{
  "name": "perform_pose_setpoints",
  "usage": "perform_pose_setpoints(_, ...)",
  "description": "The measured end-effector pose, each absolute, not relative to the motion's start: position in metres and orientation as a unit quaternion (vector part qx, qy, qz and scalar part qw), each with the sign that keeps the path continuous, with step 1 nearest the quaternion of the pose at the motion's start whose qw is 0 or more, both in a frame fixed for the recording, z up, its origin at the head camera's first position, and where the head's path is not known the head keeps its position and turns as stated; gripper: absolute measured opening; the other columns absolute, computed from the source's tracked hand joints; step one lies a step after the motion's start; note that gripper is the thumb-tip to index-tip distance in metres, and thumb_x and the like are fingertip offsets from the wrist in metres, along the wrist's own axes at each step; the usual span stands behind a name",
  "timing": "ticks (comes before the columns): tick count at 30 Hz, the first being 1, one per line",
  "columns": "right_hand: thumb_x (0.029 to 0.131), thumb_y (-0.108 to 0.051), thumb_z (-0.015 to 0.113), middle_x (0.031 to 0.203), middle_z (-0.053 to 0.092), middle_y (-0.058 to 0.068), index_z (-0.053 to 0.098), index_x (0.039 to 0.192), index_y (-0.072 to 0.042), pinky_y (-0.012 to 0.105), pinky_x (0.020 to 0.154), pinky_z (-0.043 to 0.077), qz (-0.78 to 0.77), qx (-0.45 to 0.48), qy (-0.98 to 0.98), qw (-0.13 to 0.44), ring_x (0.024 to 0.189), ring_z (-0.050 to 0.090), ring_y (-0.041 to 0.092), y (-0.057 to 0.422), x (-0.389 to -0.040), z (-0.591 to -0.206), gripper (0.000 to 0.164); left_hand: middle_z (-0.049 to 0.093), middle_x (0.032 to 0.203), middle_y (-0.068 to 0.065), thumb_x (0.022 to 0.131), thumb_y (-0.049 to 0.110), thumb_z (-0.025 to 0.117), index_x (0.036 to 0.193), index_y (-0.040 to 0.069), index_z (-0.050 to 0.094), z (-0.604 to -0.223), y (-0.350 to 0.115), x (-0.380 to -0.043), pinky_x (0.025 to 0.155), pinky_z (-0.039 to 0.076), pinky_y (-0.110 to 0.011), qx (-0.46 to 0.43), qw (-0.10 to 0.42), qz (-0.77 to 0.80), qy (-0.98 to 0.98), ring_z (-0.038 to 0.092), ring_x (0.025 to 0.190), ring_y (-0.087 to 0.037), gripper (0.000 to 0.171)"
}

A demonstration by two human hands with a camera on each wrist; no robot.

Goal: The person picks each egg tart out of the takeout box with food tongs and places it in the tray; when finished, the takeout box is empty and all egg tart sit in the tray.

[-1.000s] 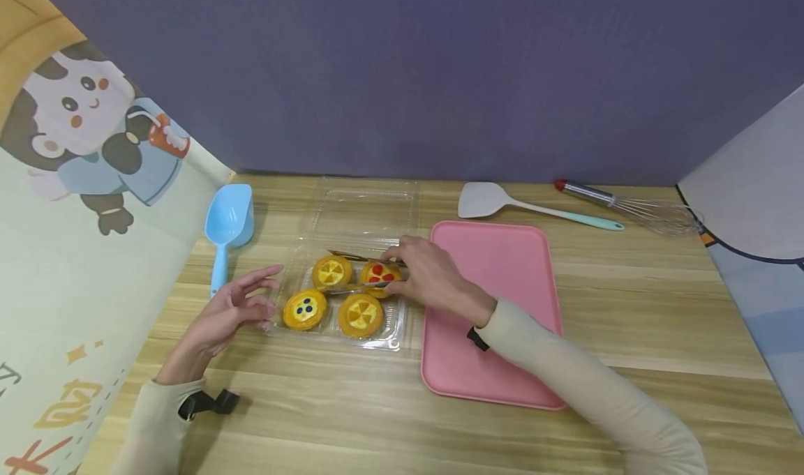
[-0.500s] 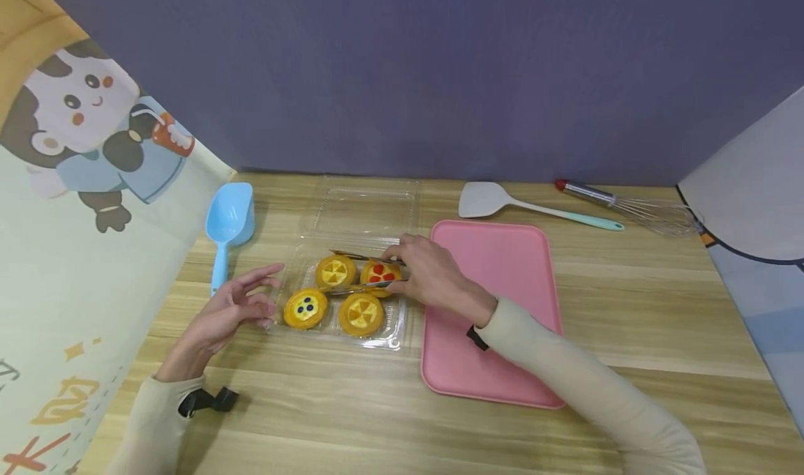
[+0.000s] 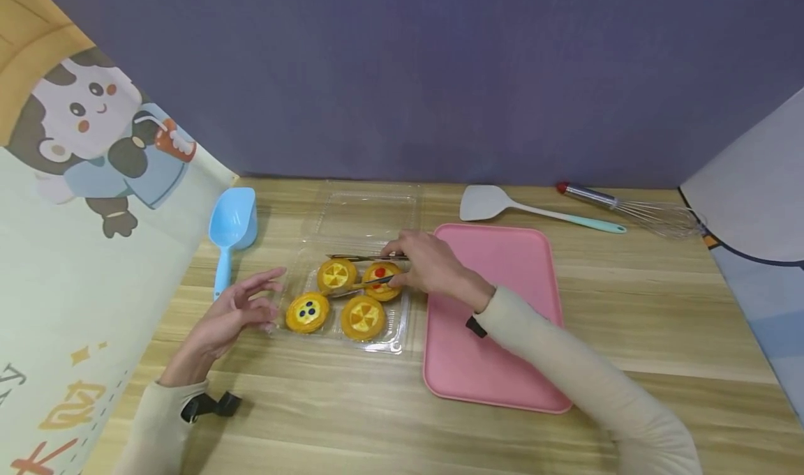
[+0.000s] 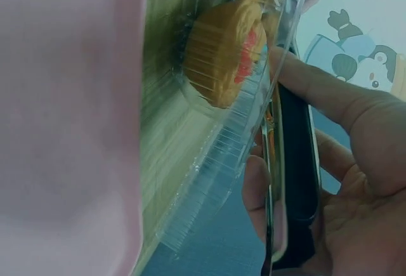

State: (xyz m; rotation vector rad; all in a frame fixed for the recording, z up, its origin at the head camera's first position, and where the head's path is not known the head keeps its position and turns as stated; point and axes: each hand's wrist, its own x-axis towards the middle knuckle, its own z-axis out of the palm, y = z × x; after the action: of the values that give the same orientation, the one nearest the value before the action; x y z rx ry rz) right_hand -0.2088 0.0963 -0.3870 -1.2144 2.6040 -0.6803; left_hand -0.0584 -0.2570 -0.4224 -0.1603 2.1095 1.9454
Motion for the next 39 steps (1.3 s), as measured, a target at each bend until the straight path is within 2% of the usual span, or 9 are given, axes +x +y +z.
perform_pose_setpoints(7, 0.082, -0.035, 0.088, 0.11, 0.07, 0.007, 0.075, 0.128, -0.02, 0.033, 0.071, 0.049, -0.24, -0.411, 0.877, 0.065, 0.087, 0.059, 0.023, 0.102, -0.204, -0.391, 0.05, 0.056, 0.13, -0.006, 0.09, -0.012, 0.063, 0.161, 0.001, 0.033, -0.421, -0.257, -0.057, 0.07, 0.065, -0.024, -0.057, 0.131, 0.667, 0.731, 0.071, 0.086, -0.01, 0.078)
perform_pose_setpoints(12, 0.084, -0.035, 0.086, 0.105, 0.067, 0.007, 0.074, 0.131, -0.021, 0.033, 0.07, 0.046, -0.252, -0.41, 0.875, 0.05, 0.084, 0.056, 0.02, 0.108, -0.198, -0.392, 0.05, 0.056, 0.129, -0.006, 0.089, -0.012, 0.064, 0.161, 0.002, 0.033, -0.421, -0.257, -0.056, 0.07, 0.066, -0.025, -0.061, 0.13, 0.665, 0.733, 0.071, 0.087, -0.011, 0.079)
perform_pose_setpoints(17, 0.085, -0.032, 0.087, 0.115, 0.068, 0.004, 0.074, 0.131, -0.022, 0.031, 0.07, 0.048, -0.28, -0.405, 0.869, 0.038, 0.079, 0.058, 0.018, 0.116, -0.193, -0.389, 0.048, 0.056, 0.129, -0.006, 0.089, -0.012, 0.064, 0.161, 0.002, 0.034, -0.421, -0.257, -0.055, 0.07, 0.065, -0.025, -0.064, 0.129, 0.667, 0.731, 0.071, 0.086, -0.011, 0.08)
perform_pose_setpoints(21, 0.085, -0.029, 0.087, 0.118, 0.068, 0.002, 0.073, 0.131, -0.021, 0.035, 0.076, 0.052, -0.297, -0.401, 0.866, 0.029, 0.087, 0.062, 0.02, 0.126, -0.189, -0.386, 0.049, 0.056, 0.129, -0.006, 0.089, -0.012, 0.064, 0.161, 0.002, 0.034, -0.421, -0.257, -0.056, 0.07, 0.065, -0.024, -0.065, 0.129, 0.666, 0.732, 0.071, 0.086, -0.011, 0.08)
perform_pose_setpoints(26, 0.083, -0.028, 0.088, 0.115, 0.067, 0.001, 0.073, 0.131, -0.022, 0.037, 0.079, 0.052, -0.305, -0.389, 0.869, 0.006, 0.093, 0.059, 0.016, 0.141, -0.186, -0.383, 0.051, 0.056, 0.13, -0.007, 0.09, -0.011, 0.064, 0.161, 0.002, 0.034, -0.42, -0.256, -0.057, 0.07, 0.065, -0.024, -0.063, 0.126, 0.664, 0.735, 0.071, 0.087, -0.011, 0.078)
perform_pose_setpoints(31, 0.083, -0.025, 0.088, 0.122, 0.066, 0.001, 0.073, 0.13, -0.023, 0.039, 0.081, 0.055, -0.313, -0.378, 0.871, -0.023, 0.103, 0.064, 0.017, 0.162, -0.189, -0.379, 0.05, 0.055, 0.132, -0.008, 0.09, -0.011, 0.064, 0.161, 0.002, 0.034, -0.42, -0.254, -0.06, 0.071, 0.065, -0.024, -0.065, 0.124, 0.662, 0.736, 0.071, 0.087, -0.011, 0.078)
perform_pose_setpoints(33, 0.083, -0.024, 0.089, 0.123, 0.067, 0.001, 0.073, 0.13, -0.022, 0.037, 0.079, 0.055, -0.312, -0.375, 0.872, -0.04, 0.101, 0.065, 0.016, 0.171, -0.192, -0.379, 0.05, 0.055, 0.132, -0.009, 0.09, -0.011, 0.064, 0.161, 0.002, 0.034, -0.421, -0.253, -0.061, 0.071, 0.065, -0.024, -0.068, 0.122, 0.661, 0.737, 0.071, 0.088, -0.011, 0.079)
perform_pose_setpoints(39, 0.078, -0.019, 0.092, 0.111, 0.069, 0.002, 0.076, 0.125, -0.017, 0.027, 0.065, 0.045, -0.308, -0.363, 0.874, -0.094, 0.077, 0.054, 0.01, 0.198, -0.205, -0.378, 0.051, 0.056, 0.131, -0.008, 0.09, -0.01, 0.064, 0.161, 0.0, 0.032, -0.422, -0.252, -0.063, 0.07, 0.065, -0.024, -0.07, 0.116, 0.662, 0.737, 0.071, 0.088, -0.011, 0.078)
